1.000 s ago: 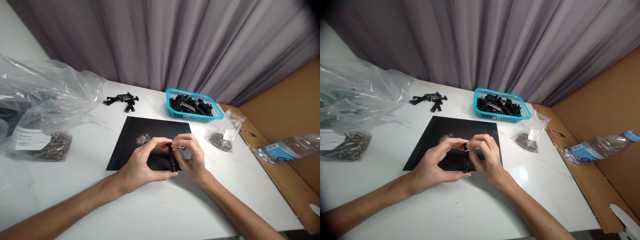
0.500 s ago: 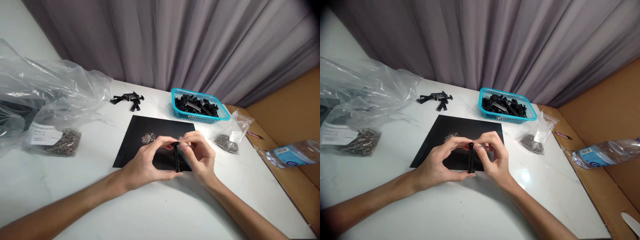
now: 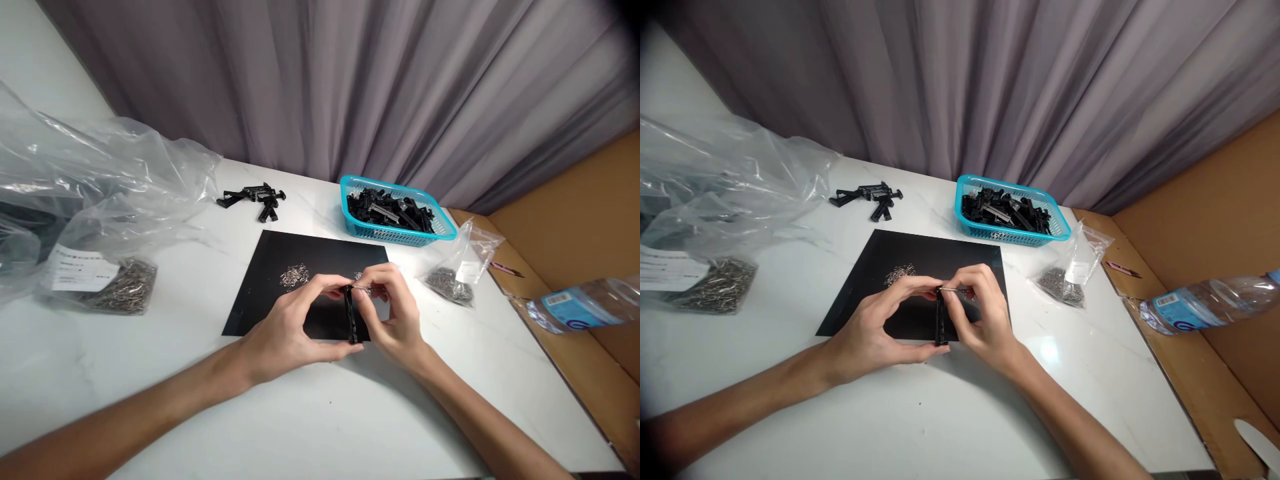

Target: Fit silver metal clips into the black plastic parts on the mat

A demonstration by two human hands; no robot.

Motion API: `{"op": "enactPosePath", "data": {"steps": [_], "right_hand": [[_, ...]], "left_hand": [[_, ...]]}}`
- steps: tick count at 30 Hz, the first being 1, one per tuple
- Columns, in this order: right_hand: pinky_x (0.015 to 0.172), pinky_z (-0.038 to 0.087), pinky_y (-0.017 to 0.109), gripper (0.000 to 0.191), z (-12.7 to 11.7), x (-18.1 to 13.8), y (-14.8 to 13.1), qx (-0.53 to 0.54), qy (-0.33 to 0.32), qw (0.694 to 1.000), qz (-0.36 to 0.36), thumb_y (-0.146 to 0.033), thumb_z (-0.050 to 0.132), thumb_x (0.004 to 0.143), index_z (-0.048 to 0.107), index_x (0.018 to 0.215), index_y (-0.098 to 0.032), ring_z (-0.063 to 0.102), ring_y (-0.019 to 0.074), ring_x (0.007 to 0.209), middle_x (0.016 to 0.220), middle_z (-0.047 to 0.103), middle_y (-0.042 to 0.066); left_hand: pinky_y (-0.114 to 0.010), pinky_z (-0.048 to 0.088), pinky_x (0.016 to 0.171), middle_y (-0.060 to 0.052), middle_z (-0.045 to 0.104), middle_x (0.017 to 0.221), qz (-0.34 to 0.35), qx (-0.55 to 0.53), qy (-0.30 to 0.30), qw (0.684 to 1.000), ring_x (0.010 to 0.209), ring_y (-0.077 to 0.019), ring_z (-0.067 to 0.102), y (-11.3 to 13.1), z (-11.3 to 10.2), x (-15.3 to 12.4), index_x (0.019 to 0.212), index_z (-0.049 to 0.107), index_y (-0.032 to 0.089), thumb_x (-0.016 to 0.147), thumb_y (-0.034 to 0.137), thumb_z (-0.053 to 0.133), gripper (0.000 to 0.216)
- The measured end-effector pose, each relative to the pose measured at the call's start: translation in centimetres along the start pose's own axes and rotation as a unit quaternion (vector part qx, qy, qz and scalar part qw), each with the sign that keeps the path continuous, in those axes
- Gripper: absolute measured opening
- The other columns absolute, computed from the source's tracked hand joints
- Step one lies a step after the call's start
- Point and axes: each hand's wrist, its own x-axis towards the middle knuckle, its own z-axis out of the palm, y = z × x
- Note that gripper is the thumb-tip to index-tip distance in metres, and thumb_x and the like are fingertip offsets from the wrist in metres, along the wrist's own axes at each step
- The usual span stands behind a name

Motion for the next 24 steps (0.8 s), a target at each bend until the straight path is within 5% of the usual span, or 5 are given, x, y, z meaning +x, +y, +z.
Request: {"op": "enactPosePath", "data": {"steps": [9,24], "right_hand": [[0.069,0.051,0.036,0.024,-1.0,0.6,0.2,-0.155,-0.044,0.981,-0.111,-0.007,0.057,0.097,0.053,0.114,-0.023,0.058,0.0220,0.086,0.100,0.063,0.008],[0.069,0.053,0.031,0.012,-1.2,0.8,-0.8,-0.129,-0.095,0.986,-0.036,-0.011,0.052,0.103,0.052,0.107,-0.022,0.063,0.0192,0.087,0.097,0.062,0.006]], "left_hand": [[-0.032,0.060,0.097,-0.003,0.069,0.124,-0.008,0.055,0.007,0.998,0.107,-0.0207,0.072,0.3,-0.1,0.1,0.134,0.051,0.026,0.079,0.029,0.087,0.066],[-0.032,0.059,0.094,-0.003,0.073,0.116,0.004,0.070,0.050,0.996,0.103,-0.0198,0.072,0.1,0.0,0.4,0.133,0.059,0.023,0.074,0.018,0.087,0.066]]}}
